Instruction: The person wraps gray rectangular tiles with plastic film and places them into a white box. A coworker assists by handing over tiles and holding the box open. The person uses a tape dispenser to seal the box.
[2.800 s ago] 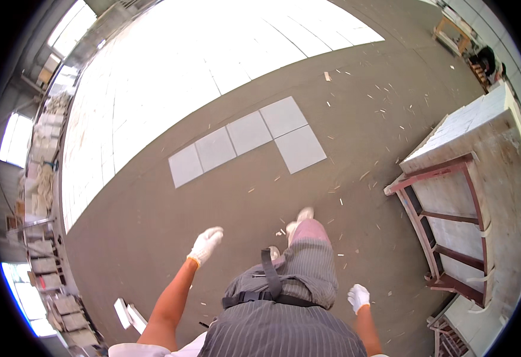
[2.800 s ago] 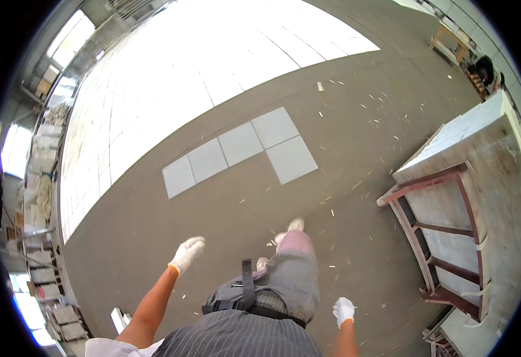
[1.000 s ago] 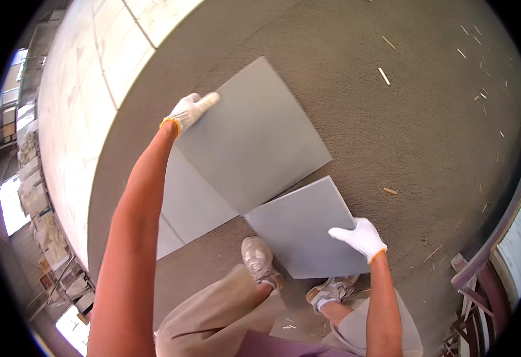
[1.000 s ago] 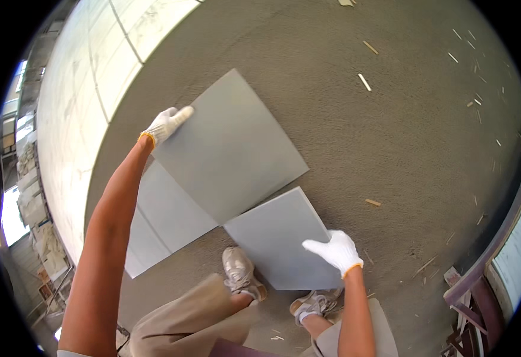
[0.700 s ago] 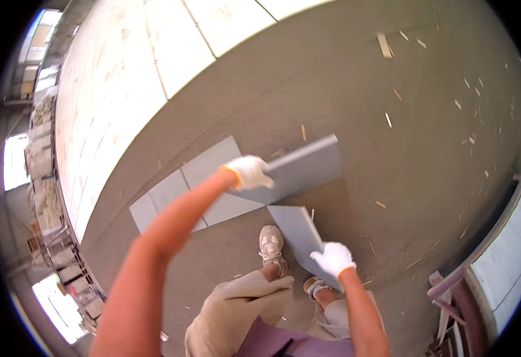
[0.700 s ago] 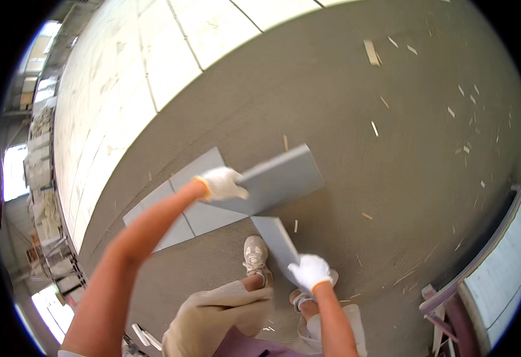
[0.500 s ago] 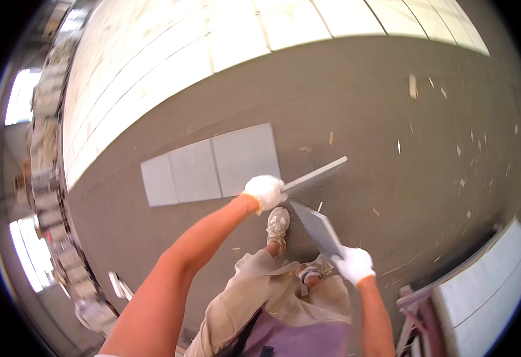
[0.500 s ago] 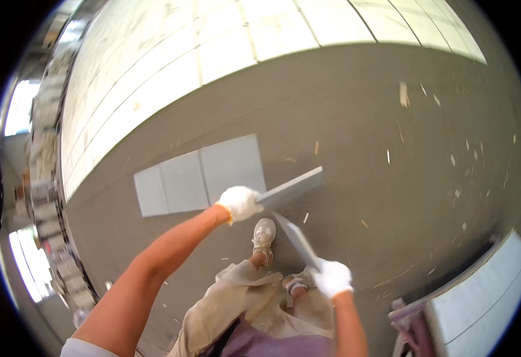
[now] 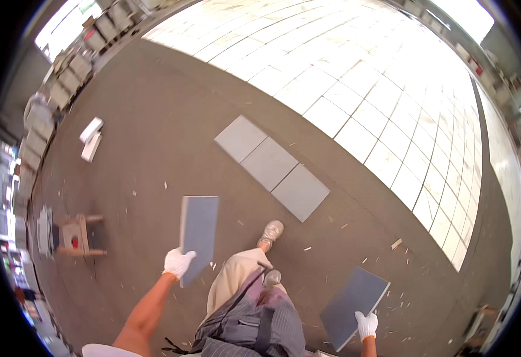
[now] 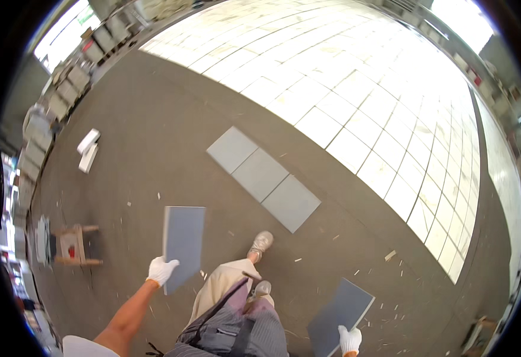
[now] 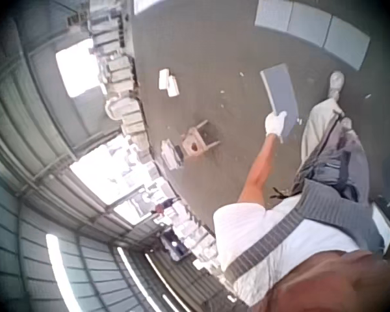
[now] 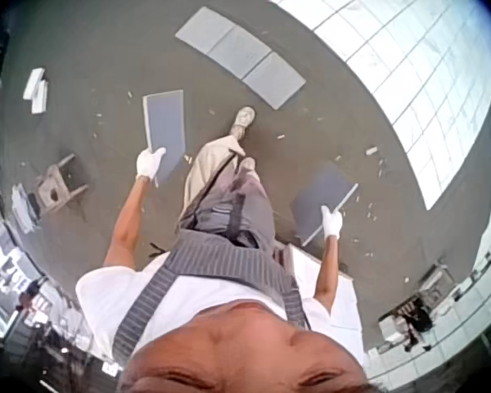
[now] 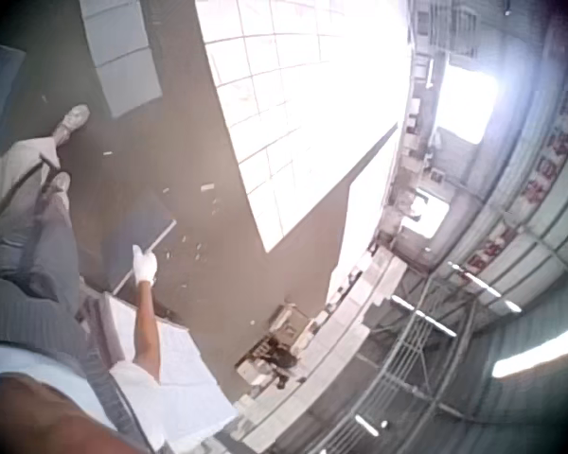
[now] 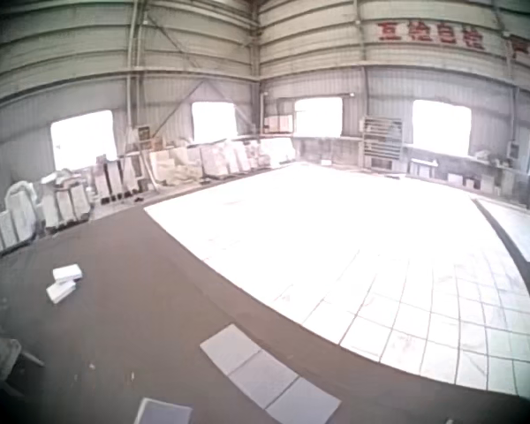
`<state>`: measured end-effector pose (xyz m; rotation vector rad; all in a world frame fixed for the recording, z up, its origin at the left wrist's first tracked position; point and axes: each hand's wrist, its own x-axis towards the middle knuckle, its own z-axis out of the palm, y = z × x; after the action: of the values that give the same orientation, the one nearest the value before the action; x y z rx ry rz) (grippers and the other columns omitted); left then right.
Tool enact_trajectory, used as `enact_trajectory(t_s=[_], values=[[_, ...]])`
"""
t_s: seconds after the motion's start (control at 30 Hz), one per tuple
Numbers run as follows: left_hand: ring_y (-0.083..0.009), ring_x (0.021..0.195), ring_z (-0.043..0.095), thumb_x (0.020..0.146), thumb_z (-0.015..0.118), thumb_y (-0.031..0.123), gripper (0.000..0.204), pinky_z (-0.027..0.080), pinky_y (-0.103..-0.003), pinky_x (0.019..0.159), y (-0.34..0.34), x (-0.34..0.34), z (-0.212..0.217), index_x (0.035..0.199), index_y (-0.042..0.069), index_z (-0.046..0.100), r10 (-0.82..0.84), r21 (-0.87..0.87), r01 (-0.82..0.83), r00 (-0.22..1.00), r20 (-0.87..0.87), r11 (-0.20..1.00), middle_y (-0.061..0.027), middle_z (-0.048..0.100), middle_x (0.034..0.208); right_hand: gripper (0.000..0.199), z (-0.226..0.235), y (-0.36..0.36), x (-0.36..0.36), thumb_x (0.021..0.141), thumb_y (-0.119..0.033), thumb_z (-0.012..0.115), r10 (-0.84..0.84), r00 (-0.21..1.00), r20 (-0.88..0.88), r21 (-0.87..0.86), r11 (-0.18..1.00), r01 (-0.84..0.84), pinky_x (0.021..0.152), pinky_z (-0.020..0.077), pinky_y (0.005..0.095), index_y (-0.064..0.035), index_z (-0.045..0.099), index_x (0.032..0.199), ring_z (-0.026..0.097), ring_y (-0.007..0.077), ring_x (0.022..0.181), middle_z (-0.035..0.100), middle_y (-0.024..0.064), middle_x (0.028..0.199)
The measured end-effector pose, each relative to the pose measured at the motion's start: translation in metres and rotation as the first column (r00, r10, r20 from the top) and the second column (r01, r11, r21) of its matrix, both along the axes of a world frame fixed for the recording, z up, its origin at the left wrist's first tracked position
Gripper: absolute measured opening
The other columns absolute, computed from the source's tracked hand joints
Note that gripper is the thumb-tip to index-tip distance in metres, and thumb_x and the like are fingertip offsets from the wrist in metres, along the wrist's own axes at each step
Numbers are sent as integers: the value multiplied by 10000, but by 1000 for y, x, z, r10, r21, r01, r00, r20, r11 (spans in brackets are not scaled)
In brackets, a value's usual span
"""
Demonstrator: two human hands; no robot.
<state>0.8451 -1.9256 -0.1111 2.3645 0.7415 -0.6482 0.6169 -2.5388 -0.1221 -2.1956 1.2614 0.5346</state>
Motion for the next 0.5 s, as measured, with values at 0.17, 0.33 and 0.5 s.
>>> enact_trajectory(t_s=[0.17, 0.33, 0.5], values=[[-261, 845, 727, 819, 736, 275, 423, 556, -389, 794, 135, -199, 20, 1083, -54, 720, 617, -122, -605, 780, 104, 787, -170, 749, 975, 415, 14, 59, 25, 803, -229, 759, -91, 988, 121, 187, 980, 68, 822, 547, 435, 113, 693, 1030, 705, 325, 896, 737, 198, 969], [-263, 826, 711, 780, 777, 275, 474, 552, -391, 762, 202, -386, 32, 1070, -93, 706, 939, -257, -905, 341, 39, 339, -179, 736, 967, 366, 25, 189, 76, 820, -49, 712, -183, 919, 350, 498, 867, -17, 812, 557, 397, 113, 641, 1140, 669, 270, 903, 691, 145, 1095], [-235, 765, 699, 759, 784, 258, 430, 547, -382, 679, 237, -530, 2, 1005, -89, 719, 998, -193, -981, 10, 64, 22, -143, 738, 875, 321, 46, 369, 153, 857, -99, 723, 89, 962, 257, 426, 883, -195, 812, 566, 405, 90, 660, 1109, 663, 275, 901, 692, 151, 1067]])
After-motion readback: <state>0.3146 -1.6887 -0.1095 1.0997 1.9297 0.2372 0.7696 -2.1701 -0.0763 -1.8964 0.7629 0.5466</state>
